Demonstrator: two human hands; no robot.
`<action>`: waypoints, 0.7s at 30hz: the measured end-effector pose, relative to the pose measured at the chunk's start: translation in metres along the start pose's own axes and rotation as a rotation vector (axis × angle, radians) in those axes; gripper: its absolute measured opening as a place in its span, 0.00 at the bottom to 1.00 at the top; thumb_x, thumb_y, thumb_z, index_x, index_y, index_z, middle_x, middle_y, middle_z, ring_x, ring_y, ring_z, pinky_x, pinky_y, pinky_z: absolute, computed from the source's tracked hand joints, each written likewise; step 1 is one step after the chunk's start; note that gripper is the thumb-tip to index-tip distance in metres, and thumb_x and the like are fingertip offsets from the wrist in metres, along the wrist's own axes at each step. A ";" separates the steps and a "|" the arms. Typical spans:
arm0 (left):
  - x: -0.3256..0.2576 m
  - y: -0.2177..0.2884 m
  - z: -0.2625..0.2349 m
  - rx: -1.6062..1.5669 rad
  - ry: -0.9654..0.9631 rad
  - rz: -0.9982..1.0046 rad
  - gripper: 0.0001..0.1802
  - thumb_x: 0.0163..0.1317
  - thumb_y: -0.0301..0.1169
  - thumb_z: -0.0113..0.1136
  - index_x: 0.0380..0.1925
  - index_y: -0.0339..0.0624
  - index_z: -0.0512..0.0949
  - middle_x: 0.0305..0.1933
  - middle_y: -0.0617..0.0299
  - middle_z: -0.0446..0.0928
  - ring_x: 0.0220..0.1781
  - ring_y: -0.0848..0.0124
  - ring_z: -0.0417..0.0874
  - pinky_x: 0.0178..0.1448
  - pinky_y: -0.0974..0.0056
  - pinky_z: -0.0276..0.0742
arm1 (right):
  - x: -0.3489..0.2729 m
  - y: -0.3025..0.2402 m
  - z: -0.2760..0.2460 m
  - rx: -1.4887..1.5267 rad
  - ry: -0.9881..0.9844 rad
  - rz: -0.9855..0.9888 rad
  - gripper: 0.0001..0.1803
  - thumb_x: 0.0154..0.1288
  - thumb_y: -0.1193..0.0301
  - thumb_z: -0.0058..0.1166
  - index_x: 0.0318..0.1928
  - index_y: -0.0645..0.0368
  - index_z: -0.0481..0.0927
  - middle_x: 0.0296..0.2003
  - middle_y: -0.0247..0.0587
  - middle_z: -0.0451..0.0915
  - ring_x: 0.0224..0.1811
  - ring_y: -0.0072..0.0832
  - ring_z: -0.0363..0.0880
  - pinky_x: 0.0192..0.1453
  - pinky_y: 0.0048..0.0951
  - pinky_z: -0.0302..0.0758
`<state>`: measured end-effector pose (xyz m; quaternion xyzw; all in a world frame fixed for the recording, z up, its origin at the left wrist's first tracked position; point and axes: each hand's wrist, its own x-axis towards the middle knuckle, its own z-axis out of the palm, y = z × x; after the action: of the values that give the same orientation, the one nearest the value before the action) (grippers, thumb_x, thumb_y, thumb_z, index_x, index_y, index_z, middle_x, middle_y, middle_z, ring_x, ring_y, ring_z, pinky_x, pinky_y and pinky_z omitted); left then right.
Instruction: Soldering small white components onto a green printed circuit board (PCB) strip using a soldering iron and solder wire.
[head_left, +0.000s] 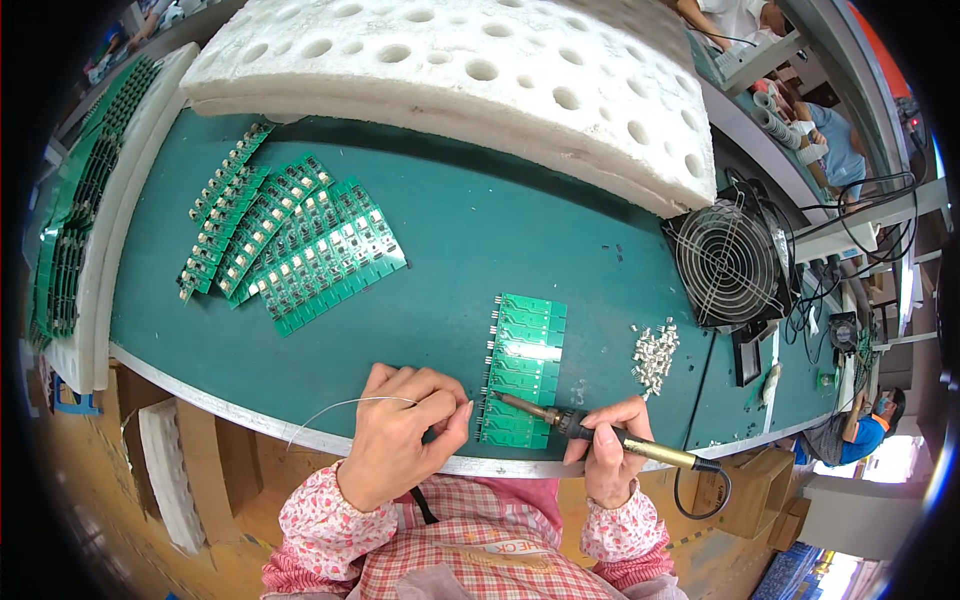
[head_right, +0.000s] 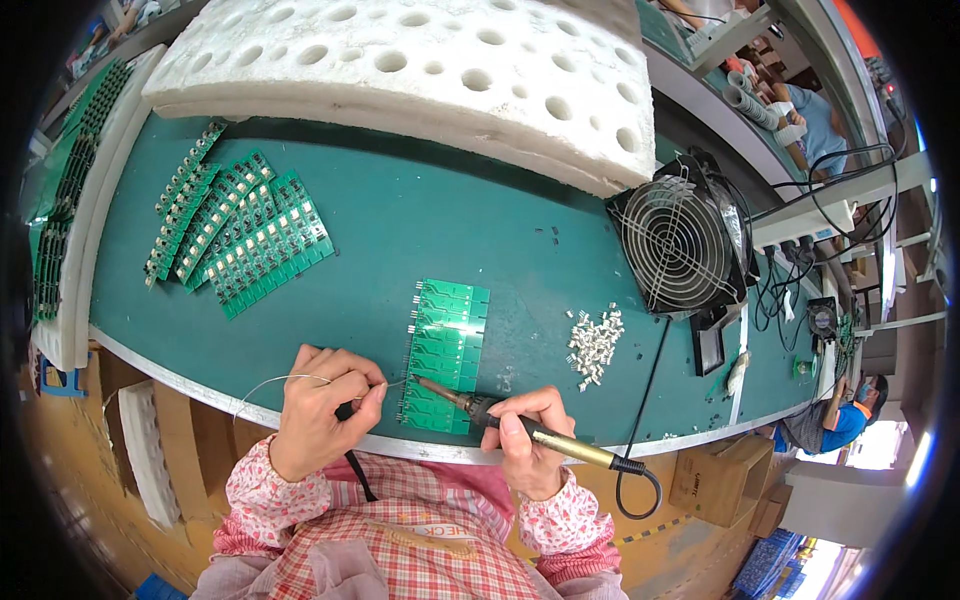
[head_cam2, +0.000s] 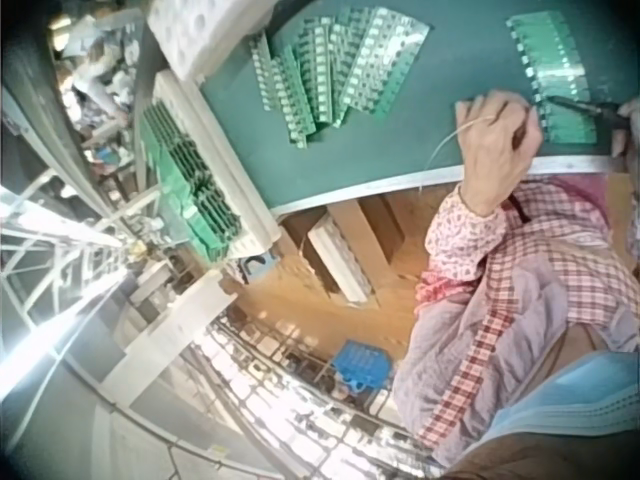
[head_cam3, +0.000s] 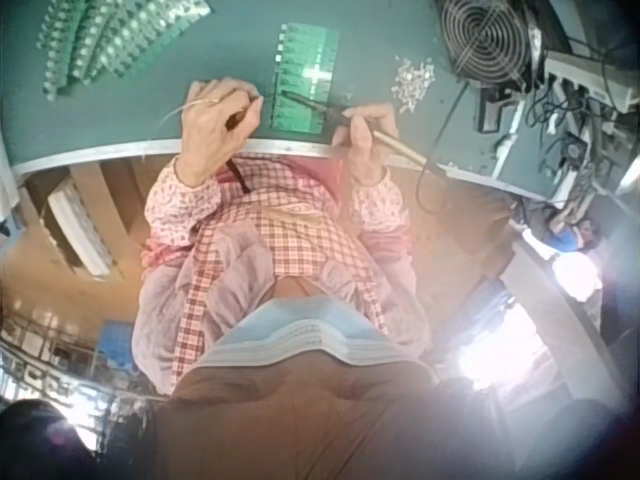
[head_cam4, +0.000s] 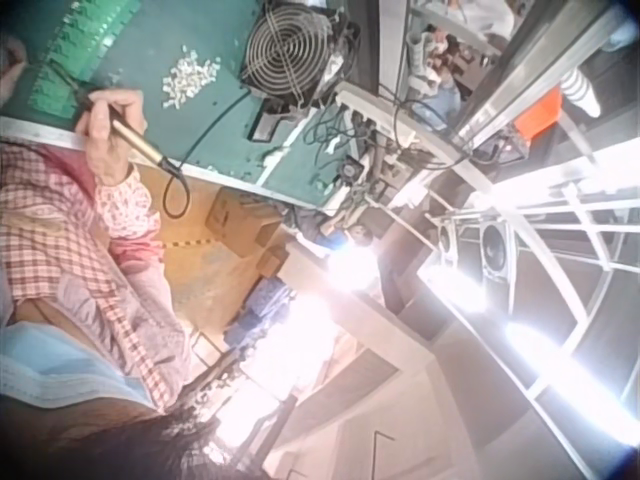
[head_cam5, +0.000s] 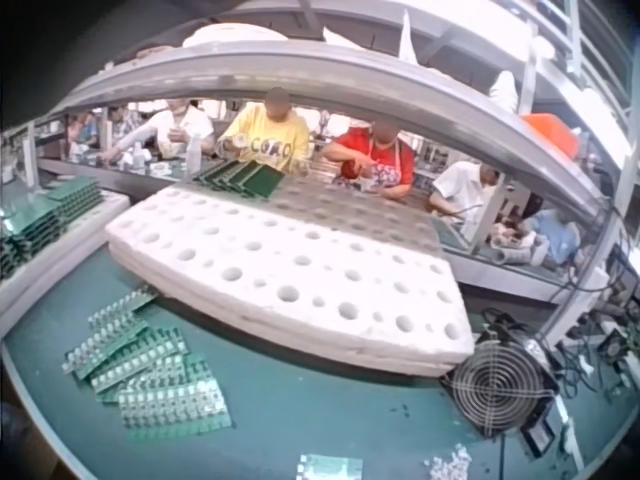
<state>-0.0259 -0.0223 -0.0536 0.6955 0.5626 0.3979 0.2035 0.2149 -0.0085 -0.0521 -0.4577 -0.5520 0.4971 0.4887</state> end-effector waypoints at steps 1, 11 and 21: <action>0.000 0.000 0.000 0.000 0.003 0.000 0.11 0.55 0.24 0.69 0.20 0.44 0.76 0.32 0.68 0.81 0.29 0.69 0.76 0.43 0.61 0.64 | 0.000 0.000 0.000 -0.017 -0.012 -0.009 0.11 0.73 0.68 0.53 0.39 0.66 0.73 0.23 0.42 0.81 0.18 0.20 0.79 0.22 0.22 0.75; 0.001 0.002 -0.001 -0.006 0.013 0.019 0.09 0.55 0.25 0.69 0.21 0.43 0.77 0.33 0.67 0.81 0.29 0.68 0.76 0.43 0.61 0.65 | -0.001 0.001 0.000 0.004 -0.007 -0.018 0.11 0.73 0.68 0.53 0.40 0.66 0.73 0.24 0.42 0.81 0.19 0.20 0.79 0.22 0.21 0.75; 0.004 0.001 0.001 -0.027 0.029 -0.021 0.08 0.55 0.24 0.68 0.22 0.43 0.78 0.32 0.68 0.82 0.27 0.69 0.76 0.42 0.62 0.65 | -0.004 0.004 0.000 0.036 0.048 -0.007 0.12 0.74 0.66 0.53 0.41 0.65 0.72 0.22 0.41 0.80 0.18 0.21 0.79 0.22 0.21 0.74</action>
<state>-0.0248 -0.0191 -0.0522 0.6810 0.5673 0.4132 0.2089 0.2156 -0.0117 -0.0562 -0.4585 -0.5328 0.4941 0.5117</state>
